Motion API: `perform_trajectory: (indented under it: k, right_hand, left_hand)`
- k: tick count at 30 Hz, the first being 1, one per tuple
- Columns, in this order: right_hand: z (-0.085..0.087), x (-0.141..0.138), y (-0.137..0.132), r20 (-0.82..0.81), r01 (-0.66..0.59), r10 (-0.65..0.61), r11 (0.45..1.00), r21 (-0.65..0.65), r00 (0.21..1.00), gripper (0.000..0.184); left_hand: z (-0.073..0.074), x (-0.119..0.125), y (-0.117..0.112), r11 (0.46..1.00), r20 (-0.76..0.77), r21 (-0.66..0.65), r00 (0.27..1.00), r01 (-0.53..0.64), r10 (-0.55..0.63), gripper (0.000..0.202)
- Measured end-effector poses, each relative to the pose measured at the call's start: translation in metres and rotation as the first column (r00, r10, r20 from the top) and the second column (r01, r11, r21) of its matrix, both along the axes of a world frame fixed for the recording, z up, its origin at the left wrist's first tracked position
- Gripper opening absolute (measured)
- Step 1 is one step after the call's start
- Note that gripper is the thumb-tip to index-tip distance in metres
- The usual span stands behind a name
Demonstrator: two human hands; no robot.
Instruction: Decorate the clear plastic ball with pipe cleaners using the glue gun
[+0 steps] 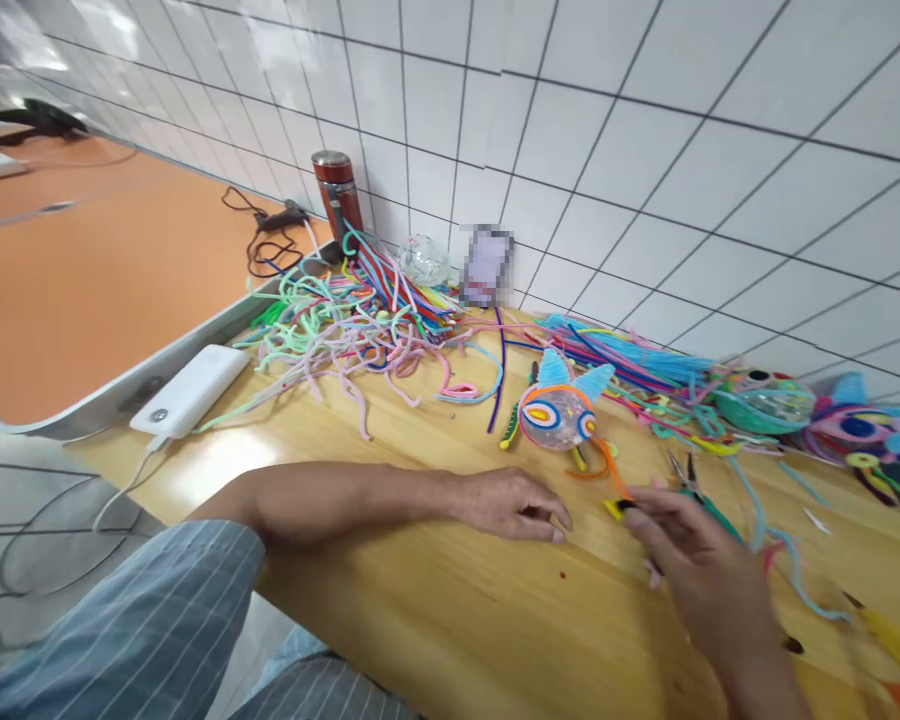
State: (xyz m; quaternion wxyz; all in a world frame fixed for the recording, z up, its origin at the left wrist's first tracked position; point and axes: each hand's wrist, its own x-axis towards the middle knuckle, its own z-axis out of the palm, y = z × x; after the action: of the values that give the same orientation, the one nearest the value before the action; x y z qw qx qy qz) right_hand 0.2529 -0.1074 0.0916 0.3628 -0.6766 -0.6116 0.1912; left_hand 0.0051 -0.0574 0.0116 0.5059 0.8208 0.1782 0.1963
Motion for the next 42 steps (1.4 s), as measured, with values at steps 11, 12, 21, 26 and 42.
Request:
perform_trajectory:
  k: [11,12,21,26,42]
  right_hand:
    - [-0.058,-0.051,-0.023,-0.454,-0.064,0.044,0.998,-0.029,0.890,0.031]
    - [-0.059,-0.052,-0.024,-0.466,-0.062,0.041,0.998,-0.030,0.884,0.030]
    - [-0.065,-0.056,-0.032,-0.507,-0.099,0.088,0.995,0.006,0.857,0.029]
    - [-0.066,-0.056,-0.034,-0.549,-0.115,0.105,0.993,0.017,0.829,0.031]
    - [-0.072,-0.060,-0.039,-0.270,-0.219,0.236,0.971,0.094,0.933,0.017]
  left_hand:
    - [0.004,-0.008,-0.001,0.957,0.121,-0.281,0.987,-0.071,0.109,0.026]
    - [0.003,-0.008,-0.001,0.954,0.120,-0.290,0.987,-0.072,0.111,0.025]
    - [0.004,-0.010,0.001,0.918,0.115,-0.393,0.988,-0.055,0.108,0.023]
    - [0.006,-0.010,0.002,0.882,0.131,-0.469,0.984,-0.048,0.124,0.030]
    - [0.008,-0.013,-0.006,0.955,-0.037,-0.280,0.995,-0.101,0.094,0.041]
